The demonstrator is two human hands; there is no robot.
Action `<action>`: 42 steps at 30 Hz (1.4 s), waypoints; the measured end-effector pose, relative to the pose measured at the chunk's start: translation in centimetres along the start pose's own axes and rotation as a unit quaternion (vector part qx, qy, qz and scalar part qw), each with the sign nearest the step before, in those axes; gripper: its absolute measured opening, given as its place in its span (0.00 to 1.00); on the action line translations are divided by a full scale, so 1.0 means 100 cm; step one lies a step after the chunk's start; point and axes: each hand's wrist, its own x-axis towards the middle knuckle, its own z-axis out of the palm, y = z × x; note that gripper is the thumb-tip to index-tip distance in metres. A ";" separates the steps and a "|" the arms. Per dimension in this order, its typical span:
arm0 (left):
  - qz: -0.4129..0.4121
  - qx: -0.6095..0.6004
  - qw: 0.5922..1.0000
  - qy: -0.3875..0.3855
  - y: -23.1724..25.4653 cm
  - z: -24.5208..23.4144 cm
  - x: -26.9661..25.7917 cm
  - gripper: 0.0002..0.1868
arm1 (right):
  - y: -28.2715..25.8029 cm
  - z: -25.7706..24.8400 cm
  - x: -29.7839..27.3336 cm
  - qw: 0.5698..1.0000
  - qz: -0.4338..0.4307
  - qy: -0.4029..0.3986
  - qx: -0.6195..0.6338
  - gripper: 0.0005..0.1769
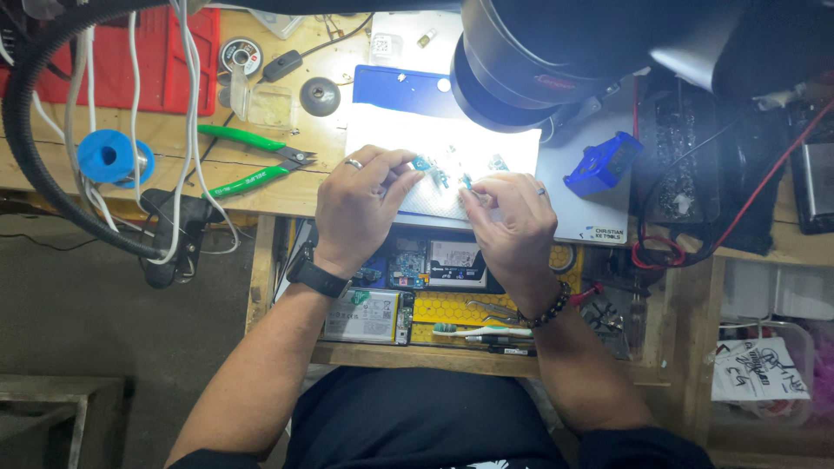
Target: The person uses a soldering iron and tweezers to work on a small blue circuit board placed on a white paper. They repeatedly heat specific points on the board, adjust components with tweezers, and occasionally reposition the board. The workspace includes various tools and electronic parts visible on the table.
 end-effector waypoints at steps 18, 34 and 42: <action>0.015 -0.072 0.997 -0.002 0.014 -0.012 0.002 0.11 | -0.005 -0.003 0.000 0.997 0.047 0.031 0.060 0.07; -0.018 -0.076 0.995 -0.066 0.008 -0.005 0.008 0.19 | -0.002 -0.004 0.000 0.993 0.063 -0.001 0.101 0.05; -0.032 -0.088 0.993 -0.068 0.004 -0.005 0.009 0.18 | -0.003 -0.005 0.001 0.995 0.052 -0.005 0.079 0.05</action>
